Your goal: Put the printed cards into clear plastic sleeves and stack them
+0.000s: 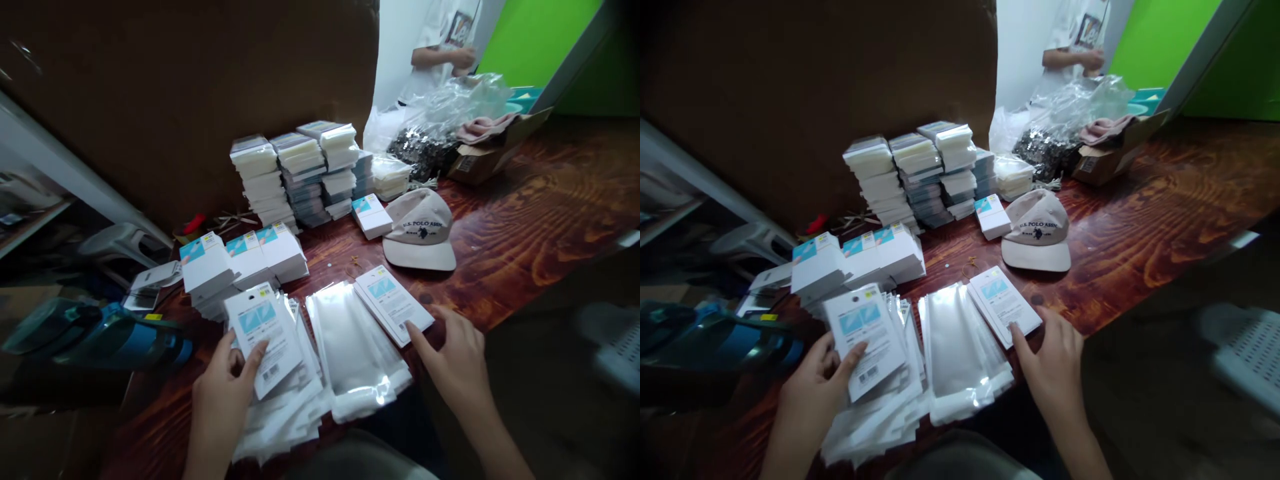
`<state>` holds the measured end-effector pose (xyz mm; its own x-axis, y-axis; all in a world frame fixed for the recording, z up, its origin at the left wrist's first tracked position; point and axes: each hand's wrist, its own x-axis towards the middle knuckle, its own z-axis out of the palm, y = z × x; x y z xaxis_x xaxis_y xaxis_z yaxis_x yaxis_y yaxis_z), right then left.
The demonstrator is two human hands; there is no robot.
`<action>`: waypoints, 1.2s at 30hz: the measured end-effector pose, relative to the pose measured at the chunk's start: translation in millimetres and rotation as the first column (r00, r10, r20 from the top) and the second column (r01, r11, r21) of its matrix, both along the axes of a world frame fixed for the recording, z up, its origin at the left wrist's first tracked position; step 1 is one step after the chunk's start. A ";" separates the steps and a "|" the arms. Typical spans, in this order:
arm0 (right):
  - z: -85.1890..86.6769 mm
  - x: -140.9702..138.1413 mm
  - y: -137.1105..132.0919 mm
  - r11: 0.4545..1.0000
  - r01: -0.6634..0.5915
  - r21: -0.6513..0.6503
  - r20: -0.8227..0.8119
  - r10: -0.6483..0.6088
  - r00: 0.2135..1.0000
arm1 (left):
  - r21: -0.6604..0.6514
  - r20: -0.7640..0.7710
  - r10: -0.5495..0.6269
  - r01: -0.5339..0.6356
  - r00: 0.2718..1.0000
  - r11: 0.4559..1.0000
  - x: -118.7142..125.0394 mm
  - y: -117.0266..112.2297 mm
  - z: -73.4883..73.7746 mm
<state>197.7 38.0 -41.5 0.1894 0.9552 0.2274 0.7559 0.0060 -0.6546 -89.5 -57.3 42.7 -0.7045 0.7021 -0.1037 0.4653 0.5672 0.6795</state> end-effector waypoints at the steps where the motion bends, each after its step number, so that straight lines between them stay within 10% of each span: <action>1: -7.0 3.3 7.8 1.000 0.009 0.015 0.045 -0.010 0.999 | -0.117 -0.107 -0.055 0.042 0.993 0.992 -9.4 -0.1 -3.7; 6: -26.7 5.9 19.9 0.999 -0.029 -0.025 0.067 0.030 0.997 | -0.335 -0.444 -0.213 0.059 0.870 0.940 -20.0 -1.3 -17.4; 11: -24.6 4.3 16.3 1.000 -0.010 0.004 0.013 0.010 1.000 | -0.144 -0.781 -0.283 0.281 0.557 0.949 12.7 10.8 -28.4; 16: -7.7 2.1 11.5 0.998 0.066 0.006 -0.121 -0.065 0.990 | -0.369 -0.643 -0.655 0.590 0.395 0.718 59.3 39.9 -43.6; 24: -7.5 1.2 10.8 0.994 0.104 -0.028 -0.261 -0.107 0.959 | -0.495 -0.499 -0.733 0.542 0.463 0.679 77.7 44.1 -45.9; 36: -14.2 -5.3 13.4 0.978 0.198 0.064 -0.443 -0.150 0.884 | -0.356 -0.461 -0.670 0.571 0.581 0.740 81.1 44.7 -48.7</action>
